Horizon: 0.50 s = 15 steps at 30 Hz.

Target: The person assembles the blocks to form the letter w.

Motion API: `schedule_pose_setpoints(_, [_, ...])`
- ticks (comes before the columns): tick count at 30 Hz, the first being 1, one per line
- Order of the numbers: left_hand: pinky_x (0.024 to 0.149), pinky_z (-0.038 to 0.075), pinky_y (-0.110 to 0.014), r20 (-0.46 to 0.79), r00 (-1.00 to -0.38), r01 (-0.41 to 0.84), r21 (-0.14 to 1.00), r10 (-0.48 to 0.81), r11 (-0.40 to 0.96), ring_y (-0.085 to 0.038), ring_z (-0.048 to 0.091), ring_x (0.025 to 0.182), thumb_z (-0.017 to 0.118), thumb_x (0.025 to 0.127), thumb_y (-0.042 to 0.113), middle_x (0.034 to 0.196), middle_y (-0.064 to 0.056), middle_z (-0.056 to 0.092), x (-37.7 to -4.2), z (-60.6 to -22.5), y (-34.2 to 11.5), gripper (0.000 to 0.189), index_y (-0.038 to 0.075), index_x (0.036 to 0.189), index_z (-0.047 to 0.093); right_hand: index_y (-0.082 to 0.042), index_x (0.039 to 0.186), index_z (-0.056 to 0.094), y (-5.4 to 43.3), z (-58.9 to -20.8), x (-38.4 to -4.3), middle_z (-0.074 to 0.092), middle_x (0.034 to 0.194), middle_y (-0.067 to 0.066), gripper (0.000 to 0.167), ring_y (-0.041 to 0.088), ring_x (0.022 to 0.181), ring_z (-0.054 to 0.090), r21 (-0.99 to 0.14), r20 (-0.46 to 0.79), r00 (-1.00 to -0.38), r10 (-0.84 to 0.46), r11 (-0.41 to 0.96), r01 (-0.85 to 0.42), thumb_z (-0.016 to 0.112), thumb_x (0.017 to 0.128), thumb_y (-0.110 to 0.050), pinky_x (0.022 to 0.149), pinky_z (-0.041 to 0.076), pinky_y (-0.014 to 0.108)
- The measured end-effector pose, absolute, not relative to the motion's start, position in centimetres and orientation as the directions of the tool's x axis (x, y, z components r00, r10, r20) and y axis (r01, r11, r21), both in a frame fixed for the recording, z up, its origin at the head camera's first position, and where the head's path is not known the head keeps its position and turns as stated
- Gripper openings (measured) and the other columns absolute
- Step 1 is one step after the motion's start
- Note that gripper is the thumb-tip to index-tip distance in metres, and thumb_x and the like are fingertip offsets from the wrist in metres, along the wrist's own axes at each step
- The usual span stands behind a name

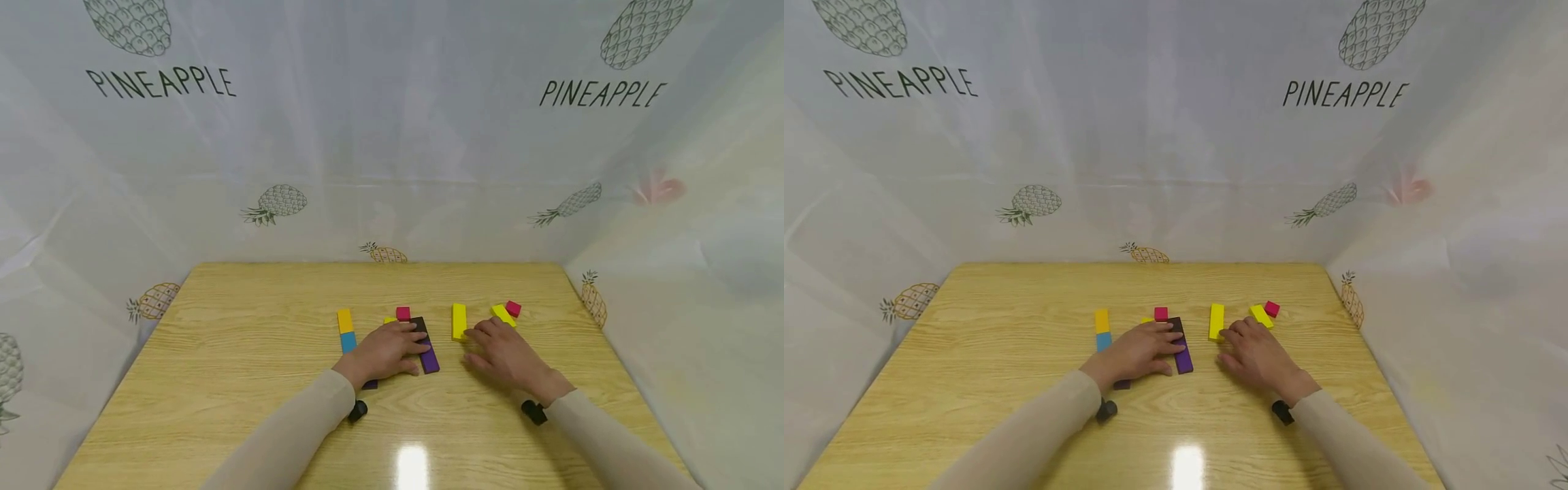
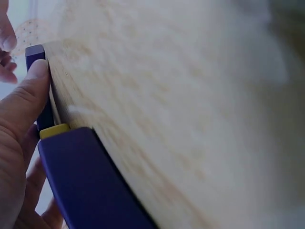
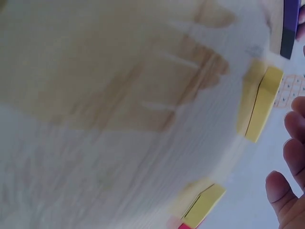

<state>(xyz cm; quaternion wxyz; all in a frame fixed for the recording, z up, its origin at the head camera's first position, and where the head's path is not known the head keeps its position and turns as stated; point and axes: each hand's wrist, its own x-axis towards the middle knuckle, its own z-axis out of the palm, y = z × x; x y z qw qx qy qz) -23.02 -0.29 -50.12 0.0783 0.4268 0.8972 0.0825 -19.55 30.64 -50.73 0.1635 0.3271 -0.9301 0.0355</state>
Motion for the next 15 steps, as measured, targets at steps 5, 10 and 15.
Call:
schedule_pose_setpoints(5, [0.131, 0.027, -0.045, -0.069, -0.615, 0.763, 0.200, 0.786, 0.615, -0.021, 0.032, 0.159, 0.063, 0.103, 0.048, 0.165, 0.006, 0.046, -23.1, -50.1, -0.3, 0.056, 0.031, 0.155, 0.055, -0.002, 0.125, 0.074, 31.7, -50.3, -19.9, 0.070, 0.116, 0.012, 0.045, 0.030, 0.103, 0.061, 0.029, 0.326, -0.765, -0.556, 0.814, -0.580, 0.079, 0.095, -0.034, 0.094, 0.055, 0.048])
schedule_pose_setpoints(10, [0.132, 0.026, -0.044, -0.075, -0.611, 0.763, 0.206, 0.788, 0.612, -0.022, 0.032, 0.160, 0.063, 0.103, 0.048, 0.165, 0.005, 0.045, -23.2, -50.1, -0.2, 0.056, 0.030, 0.156, 0.055, 0.001, 0.125, 0.073, 33.4, -49.9, -20.6, 0.069, 0.116, 0.016, 0.041, 0.036, 0.106, 0.060, 0.033, 0.352, -0.802, -0.483, 0.862, -0.505, 0.079, 0.095, -0.027, 0.090, 0.055, 0.055])
schedule_pose_setpoints(15, [0.132, 0.026, -0.044, -0.082, -0.616, 0.756, 0.216, 0.783, 0.618, -0.022, 0.031, 0.160, 0.063, 0.103, 0.047, 0.165, 0.005, 0.045, -23.2, -50.2, -0.3, 0.056, 0.030, 0.156, 0.055, 0.002, 0.126, 0.070, 35.5, -49.4, -21.5, 0.067, 0.116, 0.019, 0.041, 0.041, 0.105, 0.057, 0.024, 0.347, -0.846, -0.405, 0.906, -0.423, 0.078, 0.096, -0.024, 0.087, 0.052, 0.058])
